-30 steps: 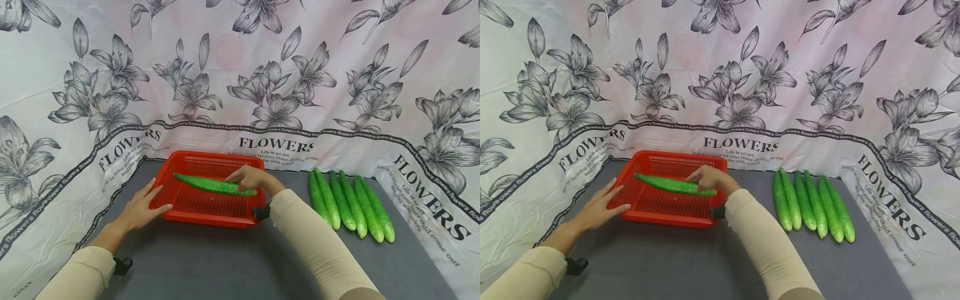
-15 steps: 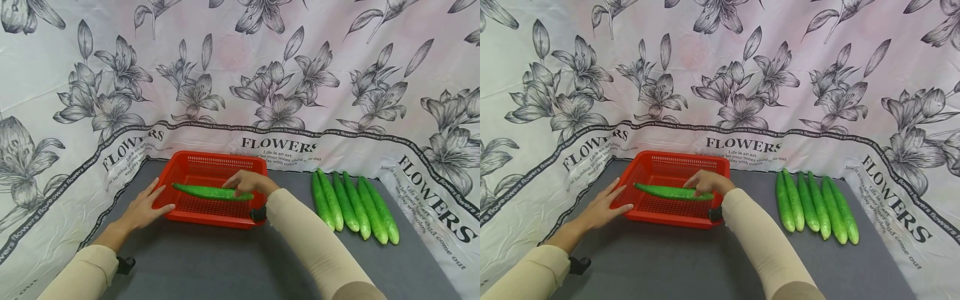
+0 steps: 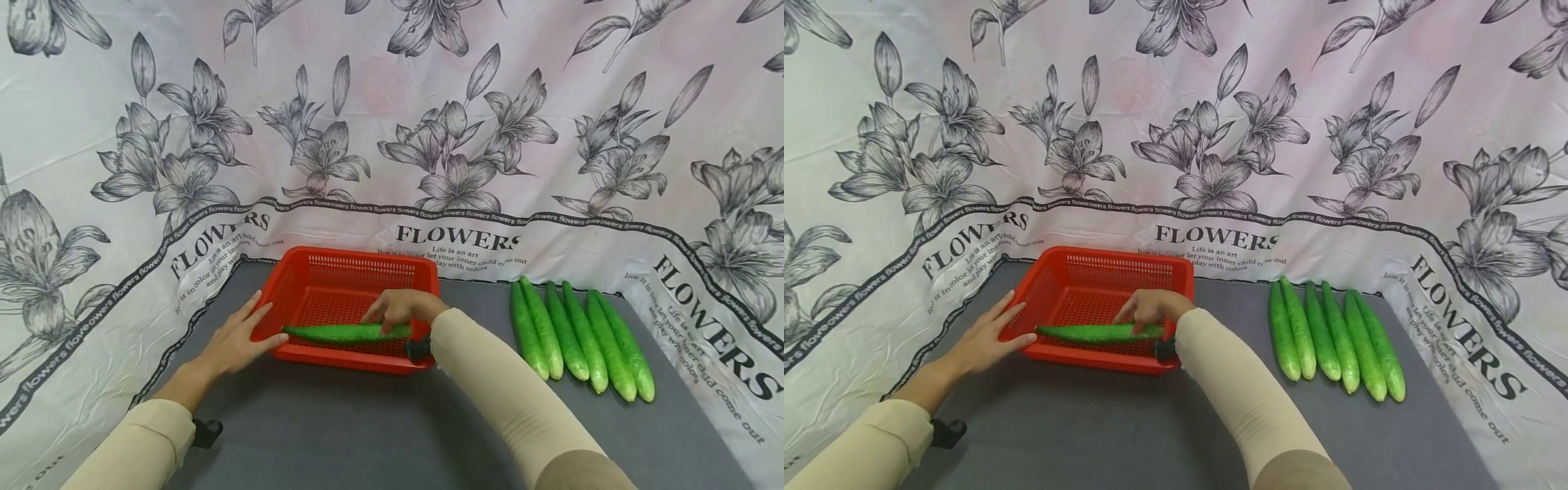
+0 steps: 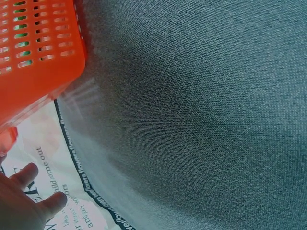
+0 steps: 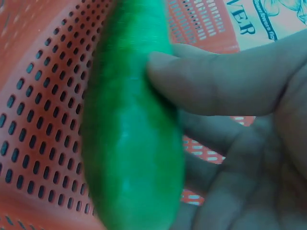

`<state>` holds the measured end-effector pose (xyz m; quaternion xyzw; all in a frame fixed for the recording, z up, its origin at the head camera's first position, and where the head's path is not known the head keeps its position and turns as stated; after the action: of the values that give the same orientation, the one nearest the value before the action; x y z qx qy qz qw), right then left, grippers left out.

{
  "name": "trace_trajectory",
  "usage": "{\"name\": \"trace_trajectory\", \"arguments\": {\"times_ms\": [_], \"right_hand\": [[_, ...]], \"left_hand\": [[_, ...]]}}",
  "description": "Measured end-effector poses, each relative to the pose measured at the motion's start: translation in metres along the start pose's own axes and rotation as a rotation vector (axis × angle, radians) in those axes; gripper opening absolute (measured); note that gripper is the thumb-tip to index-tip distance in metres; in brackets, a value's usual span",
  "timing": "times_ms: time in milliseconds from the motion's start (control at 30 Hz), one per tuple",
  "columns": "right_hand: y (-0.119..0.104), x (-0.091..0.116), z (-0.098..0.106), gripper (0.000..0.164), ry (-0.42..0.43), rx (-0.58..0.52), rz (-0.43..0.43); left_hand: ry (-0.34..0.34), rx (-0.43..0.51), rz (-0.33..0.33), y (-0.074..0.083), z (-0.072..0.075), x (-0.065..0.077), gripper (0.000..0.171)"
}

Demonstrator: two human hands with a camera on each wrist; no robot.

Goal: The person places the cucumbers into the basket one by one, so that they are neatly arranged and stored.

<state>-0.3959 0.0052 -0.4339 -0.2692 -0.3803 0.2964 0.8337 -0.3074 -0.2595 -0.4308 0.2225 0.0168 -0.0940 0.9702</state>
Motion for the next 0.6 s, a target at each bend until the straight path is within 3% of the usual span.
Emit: {"name": "trace_trajectory", "arguments": {"times_ms": [300,600], "right_hand": [[0.007,0.0,-0.013,0.041,-0.102,-0.019,-0.081],[0.004,0.004,-0.012,0.038,-0.104,-0.125,-0.073]], "left_hand": [[0.002,-0.007,0.003,-0.001,-0.002,-0.002,0.087],[0.007,-0.014,-0.004,-0.001,-0.001,-0.001,0.085]]}}
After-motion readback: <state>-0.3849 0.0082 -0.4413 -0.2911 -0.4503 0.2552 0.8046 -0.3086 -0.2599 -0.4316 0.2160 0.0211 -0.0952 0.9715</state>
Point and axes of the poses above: each hand's wrist, its own x-axis away from the middle knuckle, its own z-axis out of the back of the hand, y = z × x, the point moved 8 cm from there along -x, towards the middle knuckle, and after that the axes turned 3 degrees about -y, right-handed, at the moved point
